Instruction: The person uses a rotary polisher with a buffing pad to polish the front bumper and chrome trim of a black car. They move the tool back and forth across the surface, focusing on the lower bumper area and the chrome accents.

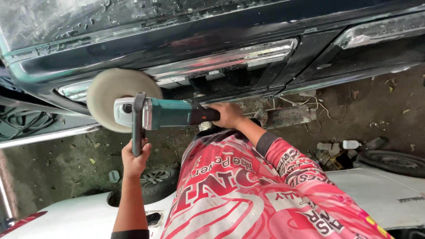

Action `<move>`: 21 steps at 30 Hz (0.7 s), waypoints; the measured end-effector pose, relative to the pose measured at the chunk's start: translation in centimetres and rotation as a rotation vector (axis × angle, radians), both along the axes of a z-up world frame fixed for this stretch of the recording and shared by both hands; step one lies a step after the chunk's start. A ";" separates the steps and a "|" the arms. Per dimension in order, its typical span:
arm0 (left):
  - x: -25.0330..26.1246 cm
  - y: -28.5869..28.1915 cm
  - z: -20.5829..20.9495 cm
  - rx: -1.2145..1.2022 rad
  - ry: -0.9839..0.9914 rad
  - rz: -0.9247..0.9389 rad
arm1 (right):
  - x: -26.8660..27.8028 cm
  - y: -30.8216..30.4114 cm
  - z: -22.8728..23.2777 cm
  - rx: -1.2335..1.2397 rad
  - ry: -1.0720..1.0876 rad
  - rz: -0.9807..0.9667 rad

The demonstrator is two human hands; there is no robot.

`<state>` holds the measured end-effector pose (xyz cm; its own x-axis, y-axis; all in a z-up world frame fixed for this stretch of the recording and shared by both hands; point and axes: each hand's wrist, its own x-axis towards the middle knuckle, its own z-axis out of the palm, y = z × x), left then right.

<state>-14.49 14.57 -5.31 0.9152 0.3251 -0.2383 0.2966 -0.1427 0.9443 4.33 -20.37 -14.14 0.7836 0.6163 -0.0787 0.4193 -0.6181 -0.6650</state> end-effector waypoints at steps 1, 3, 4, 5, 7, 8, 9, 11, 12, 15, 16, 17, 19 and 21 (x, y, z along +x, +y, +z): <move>0.0 -0.1 0.2 0.000 0.004 -0.005 | 0.0 0.0 0.4 0.000 0.004 -0.005; -0.1 -0.5 0.4 0.038 -0.037 0.010 | 0.0 -0.2 1.3 -0.060 0.083 0.012; 0.3 -1.5 1.0 0.036 -0.032 0.006 | -0.3 -0.9 1.0 -0.061 0.088 0.008; 0.9 -2.4 1.6 -0.007 0.012 0.038 | -0.4 -1.7 0.7 0.002 0.048 0.002; 2.1 -4.3 2.5 -0.054 0.058 0.067 | -0.9 -3.7 0.3 0.062 0.008 -0.009; 2.6 -5.3 2.8 0.042 -0.024 -0.039 | -1.4 -4.8 0.2 0.018 0.019 -0.049; 3.0 -6.2 3.2 0.138 -0.107 -0.142 | -1.9 -5.9 0.1 -0.025 0.031 -0.087; 4.4 -9.0 4.3 0.183 -0.085 -0.199 | -2.8 -8.7 -0.5 -0.019 0.063 -0.151; 5.1 -10.4 4.8 0.231 -0.064 -0.254 | -3.3 -10.1 -0.8 -0.011 0.094 -0.212; 6.9 -14.0 5.5 0.185 -0.098 -0.326 | -4.8 -14.3 -1.1 -0.041 0.056 -0.304; 7.5 -14.9 5.6 0.186 -0.099 -0.340 | -5.3 -15.4 -1.1 -0.039 0.056 -0.318; 8.2 -15.9 5.7 0.169 -0.125 -0.374 | -5.8 -16.6 -1.2 -0.028 0.043 -0.351; 9.4 -17.8 5.8 0.151 -0.151 -0.423 | -7.1 -18.8 -1.4 -0.017 0.031 -0.397; 10.5 -19.4 5.9 0.181 -0.095 -0.523 | -8.2 -20.8 -1.9 0.003 -0.042 -0.497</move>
